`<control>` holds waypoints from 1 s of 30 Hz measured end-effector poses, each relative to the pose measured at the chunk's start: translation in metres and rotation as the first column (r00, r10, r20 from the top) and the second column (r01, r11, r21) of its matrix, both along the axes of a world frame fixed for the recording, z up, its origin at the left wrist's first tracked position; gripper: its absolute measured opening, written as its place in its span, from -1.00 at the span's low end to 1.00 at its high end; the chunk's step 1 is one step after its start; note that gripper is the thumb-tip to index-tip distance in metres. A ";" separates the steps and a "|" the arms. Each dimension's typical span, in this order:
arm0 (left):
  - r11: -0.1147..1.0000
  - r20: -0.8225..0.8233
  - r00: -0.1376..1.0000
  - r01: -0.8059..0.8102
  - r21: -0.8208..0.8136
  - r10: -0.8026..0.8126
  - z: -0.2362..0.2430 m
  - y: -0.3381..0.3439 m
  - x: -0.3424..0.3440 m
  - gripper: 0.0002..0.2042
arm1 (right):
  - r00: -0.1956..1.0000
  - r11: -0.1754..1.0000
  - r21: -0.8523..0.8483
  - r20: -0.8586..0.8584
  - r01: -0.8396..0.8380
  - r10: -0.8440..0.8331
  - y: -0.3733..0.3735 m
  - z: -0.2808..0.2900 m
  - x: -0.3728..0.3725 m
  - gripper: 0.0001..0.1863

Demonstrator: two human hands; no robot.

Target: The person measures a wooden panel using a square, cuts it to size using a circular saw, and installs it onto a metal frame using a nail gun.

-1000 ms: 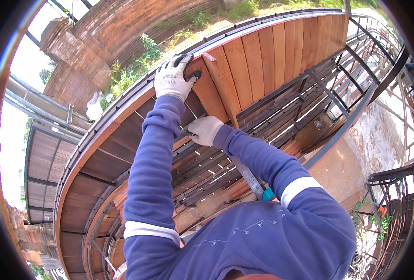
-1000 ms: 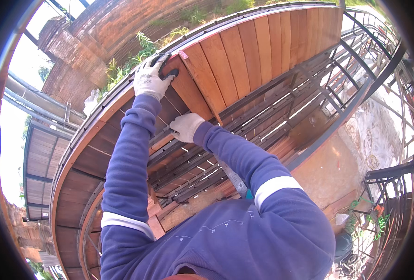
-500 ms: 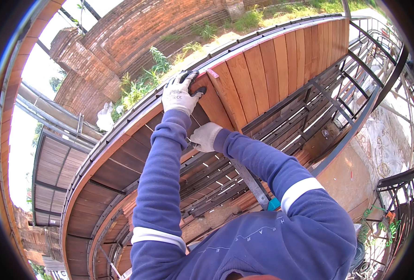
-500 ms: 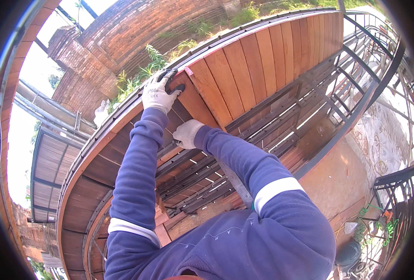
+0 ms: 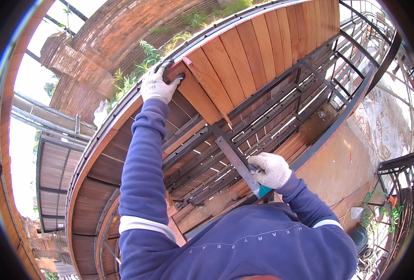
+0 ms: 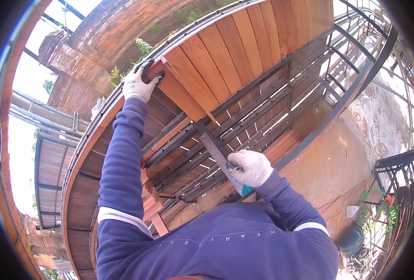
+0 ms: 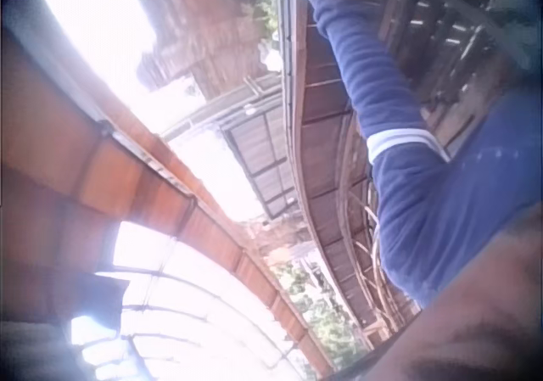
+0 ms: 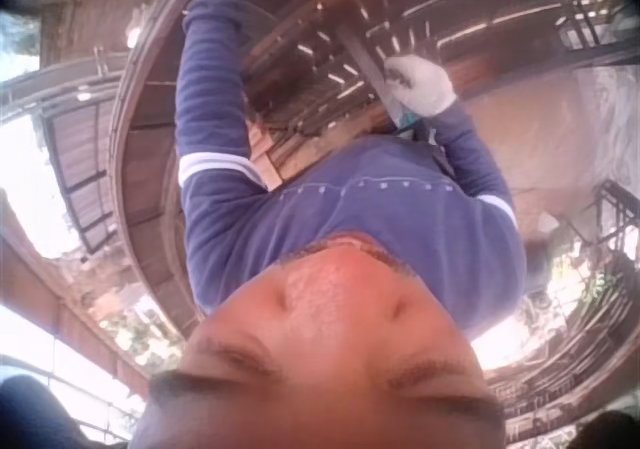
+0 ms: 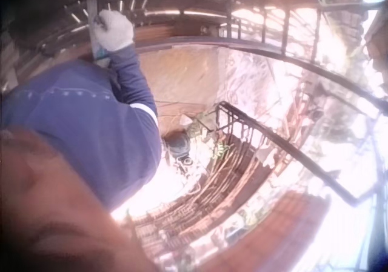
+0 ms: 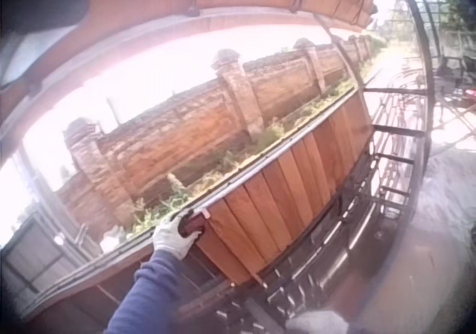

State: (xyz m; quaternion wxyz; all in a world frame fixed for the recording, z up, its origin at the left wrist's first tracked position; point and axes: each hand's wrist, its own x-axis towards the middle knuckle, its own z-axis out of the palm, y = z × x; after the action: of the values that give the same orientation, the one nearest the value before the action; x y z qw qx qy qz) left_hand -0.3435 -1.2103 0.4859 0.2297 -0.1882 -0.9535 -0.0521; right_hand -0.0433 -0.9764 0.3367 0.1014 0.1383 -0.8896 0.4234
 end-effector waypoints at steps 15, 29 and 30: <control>0.708 0.072 0.862 0.360 0.607 -0.501 -0.035 -0.033 -0.079 -0.61 | 0.717 0.713 -0.082 0.061 0.697 -0.694 0.107 -0.084 0.198 -0.77; 0.650 -0.370 0.905 0.413 0.638 -0.212 -0.032 -0.019 0.089 -0.68 | -0.409 0.762 0.450 0.873 0.465 -0.266 -0.152 -0.356 0.768 -0.66; 0.439 -0.116 0.951 0.238 0.867 -0.286 -0.021 0.036 0.171 -0.70 | -0.359 0.761 0.434 0.890 0.481 -0.281 -0.174 -0.344 0.758 -0.70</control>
State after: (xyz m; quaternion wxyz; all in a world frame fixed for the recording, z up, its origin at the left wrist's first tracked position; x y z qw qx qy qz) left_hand -0.1730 -1.1744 0.4653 0.2595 -0.1891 -0.7583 -0.5673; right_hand 0.7144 -1.1503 -0.0078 -0.4588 -0.5486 -0.5949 0.3670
